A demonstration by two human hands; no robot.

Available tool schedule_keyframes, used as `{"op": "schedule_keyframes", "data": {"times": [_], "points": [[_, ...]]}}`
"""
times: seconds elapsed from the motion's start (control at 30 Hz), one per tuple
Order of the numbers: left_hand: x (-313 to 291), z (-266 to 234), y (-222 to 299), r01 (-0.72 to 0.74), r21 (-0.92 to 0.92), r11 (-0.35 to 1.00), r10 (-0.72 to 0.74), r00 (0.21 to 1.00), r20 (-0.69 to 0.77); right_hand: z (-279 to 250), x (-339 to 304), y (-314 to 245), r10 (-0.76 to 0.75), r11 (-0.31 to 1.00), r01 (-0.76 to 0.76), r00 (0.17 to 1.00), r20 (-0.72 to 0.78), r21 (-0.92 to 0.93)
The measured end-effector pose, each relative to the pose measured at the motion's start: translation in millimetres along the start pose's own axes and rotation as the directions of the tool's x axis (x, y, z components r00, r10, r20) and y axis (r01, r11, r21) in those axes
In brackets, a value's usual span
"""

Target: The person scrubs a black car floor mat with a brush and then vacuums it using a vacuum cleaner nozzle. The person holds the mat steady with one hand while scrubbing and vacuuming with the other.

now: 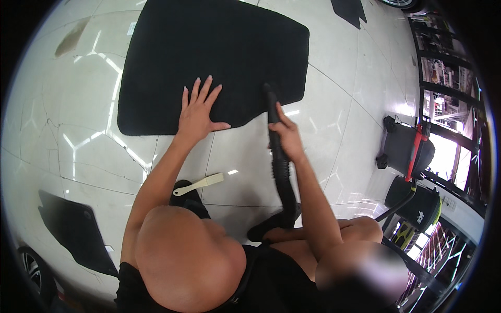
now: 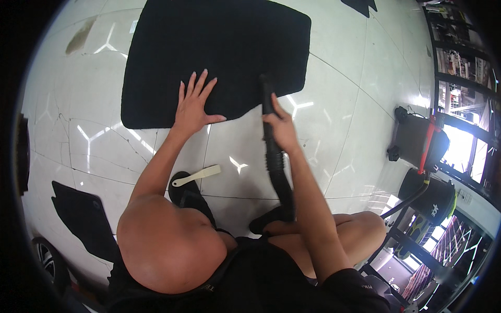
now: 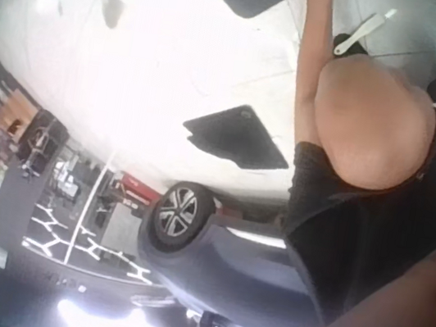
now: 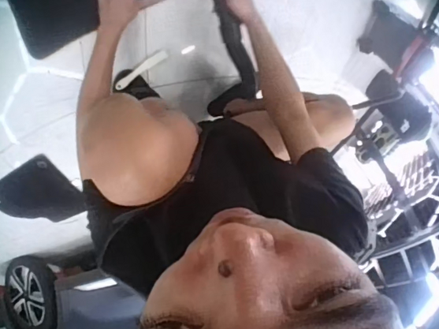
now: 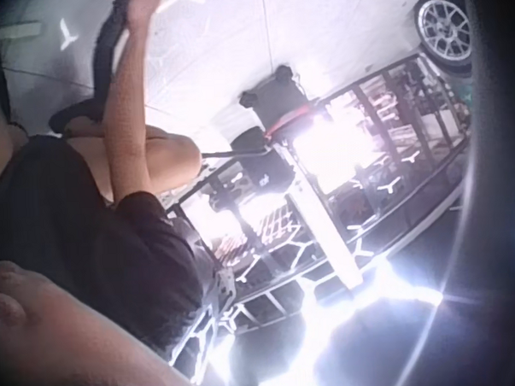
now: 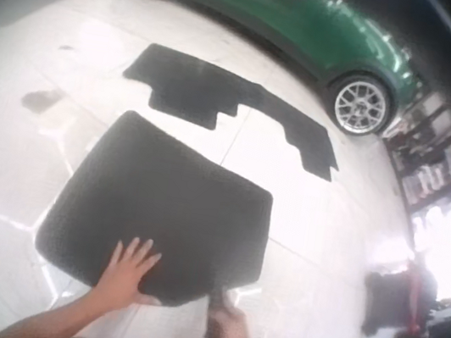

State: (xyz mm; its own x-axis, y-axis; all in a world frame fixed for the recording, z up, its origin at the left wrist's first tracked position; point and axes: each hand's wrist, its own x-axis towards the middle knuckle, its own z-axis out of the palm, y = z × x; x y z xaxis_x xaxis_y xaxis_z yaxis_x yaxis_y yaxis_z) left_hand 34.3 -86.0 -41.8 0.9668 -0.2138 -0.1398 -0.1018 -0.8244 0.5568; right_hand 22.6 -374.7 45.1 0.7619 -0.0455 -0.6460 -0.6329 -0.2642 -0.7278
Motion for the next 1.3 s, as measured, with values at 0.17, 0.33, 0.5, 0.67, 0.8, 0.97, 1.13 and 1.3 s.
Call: {"op": "schedule_keyframes", "data": {"times": [0.17,0.33,0.5,0.67,0.8,0.97,1.13,1.3], "points": [[21,-9,-9,0.020,0.073,0.997,-0.017,0.999,-0.047,64,-15,35,-0.274,0.914,0.343,0.916,0.293,-0.217],[23,-7,-4,0.043,0.050,0.998,-0.040,0.997,-0.060,35,-2,9,-0.047,0.998,0.049,0.997,0.064,-0.041],[23,-6,-5,0.039,0.065,0.997,-0.034,0.997,-0.063,65,-40,18,-0.109,0.945,0.162,0.975,0.194,-0.284],[23,-2,-3,0.025,0.037,0.999,-0.021,0.995,-0.099,38,-15,14,-0.059,0.998,0.059,0.998,-0.015,0.002],[27,-1,3,0.051,0.082,0.995,-0.047,0.998,-0.045,56,-34,50,-0.247,0.940,0.267,0.962,0.119,-0.214],[22,-4,-4,0.048,0.073,0.996,-0.045,0.998,-0.046,43,-27,19,0.045,0.996,-0.037,0.993,0.105,-0.080],[24,-2,-1,0.025,0.065,0.998,-0.022,0.999,-0.049,44,-25,47,-0.253,0.859,0.309,0.949,0.187,-0.408],[20,-4,-6,0.041,0.086,0.995,-0.036,0.998,-0.056,14,-1,10,0.030,0.999,-0.032,0.998,-0.063,-0.024]]}}
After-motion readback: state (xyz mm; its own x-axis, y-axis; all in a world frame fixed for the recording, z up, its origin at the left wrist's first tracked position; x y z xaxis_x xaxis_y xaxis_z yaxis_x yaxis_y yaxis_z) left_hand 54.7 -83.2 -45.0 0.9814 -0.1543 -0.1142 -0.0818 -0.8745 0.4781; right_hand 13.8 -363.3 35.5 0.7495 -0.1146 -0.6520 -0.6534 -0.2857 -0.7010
